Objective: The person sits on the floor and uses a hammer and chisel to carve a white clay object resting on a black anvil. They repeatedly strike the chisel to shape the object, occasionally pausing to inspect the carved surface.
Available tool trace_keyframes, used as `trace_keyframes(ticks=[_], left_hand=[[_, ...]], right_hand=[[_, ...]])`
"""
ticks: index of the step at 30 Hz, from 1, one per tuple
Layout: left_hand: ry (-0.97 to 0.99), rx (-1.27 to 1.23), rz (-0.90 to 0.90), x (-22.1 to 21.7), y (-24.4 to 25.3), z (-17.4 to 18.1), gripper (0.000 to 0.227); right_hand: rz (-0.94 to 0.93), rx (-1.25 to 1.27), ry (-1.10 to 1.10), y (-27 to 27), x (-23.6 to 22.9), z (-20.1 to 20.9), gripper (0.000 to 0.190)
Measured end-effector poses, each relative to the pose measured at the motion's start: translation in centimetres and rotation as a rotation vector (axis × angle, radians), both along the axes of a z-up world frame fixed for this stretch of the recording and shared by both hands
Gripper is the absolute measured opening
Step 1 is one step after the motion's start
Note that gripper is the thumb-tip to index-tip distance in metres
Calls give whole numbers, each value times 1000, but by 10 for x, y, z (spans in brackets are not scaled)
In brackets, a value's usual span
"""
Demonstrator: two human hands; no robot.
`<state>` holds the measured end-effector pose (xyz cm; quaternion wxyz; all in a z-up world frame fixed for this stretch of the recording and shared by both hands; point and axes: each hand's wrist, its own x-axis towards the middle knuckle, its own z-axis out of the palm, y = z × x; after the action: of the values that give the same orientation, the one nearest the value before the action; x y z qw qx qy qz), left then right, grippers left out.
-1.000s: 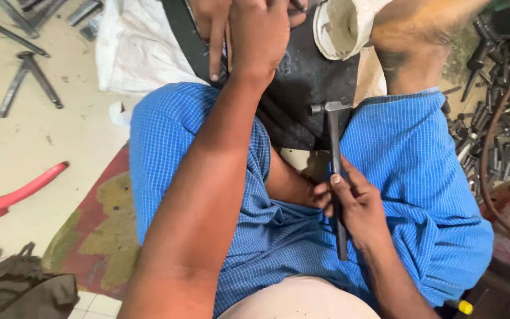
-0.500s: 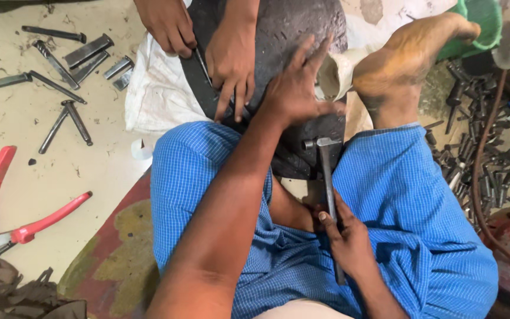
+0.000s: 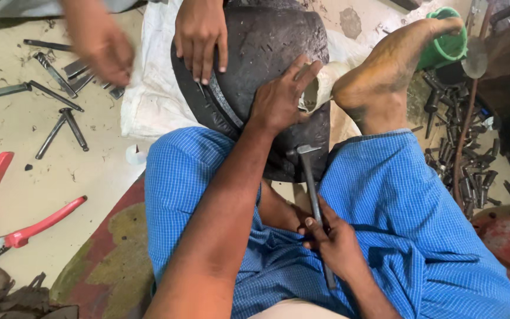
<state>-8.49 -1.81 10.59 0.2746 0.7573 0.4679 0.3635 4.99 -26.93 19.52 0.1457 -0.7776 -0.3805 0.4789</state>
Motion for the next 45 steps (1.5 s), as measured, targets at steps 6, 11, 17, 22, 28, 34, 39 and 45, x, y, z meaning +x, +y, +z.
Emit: trace_keyframes(ticks=[6,11,17,22,28,34,39,45], left_hand=[[22,6,9,-7,-2,7,111],[-15,-27,3,-6,1,9,109],[-108,54,89,5,-12,4,108],[-111,74,98,0,-17,18,113],[-89,121,290,-37,-37,35,104],[272,-35,588,-187,-125,28,73],[357,-518,774,-285,-198,2,68],[352,-288,637,-275,-186,-48,28]], right_hand=[[75,-16,1,-10,2,-1,61],[128,63,-85,-1,4,-16,62],[257,97,-174,7,13,-15,68],[238,63,125,14,11,-14,59],[437,412,120,-8,20,-51,59],[34,138,108,7,87,-36,52],[45,18,192,36,81,-47,45],[67,55,170,24,79,-72,44]])
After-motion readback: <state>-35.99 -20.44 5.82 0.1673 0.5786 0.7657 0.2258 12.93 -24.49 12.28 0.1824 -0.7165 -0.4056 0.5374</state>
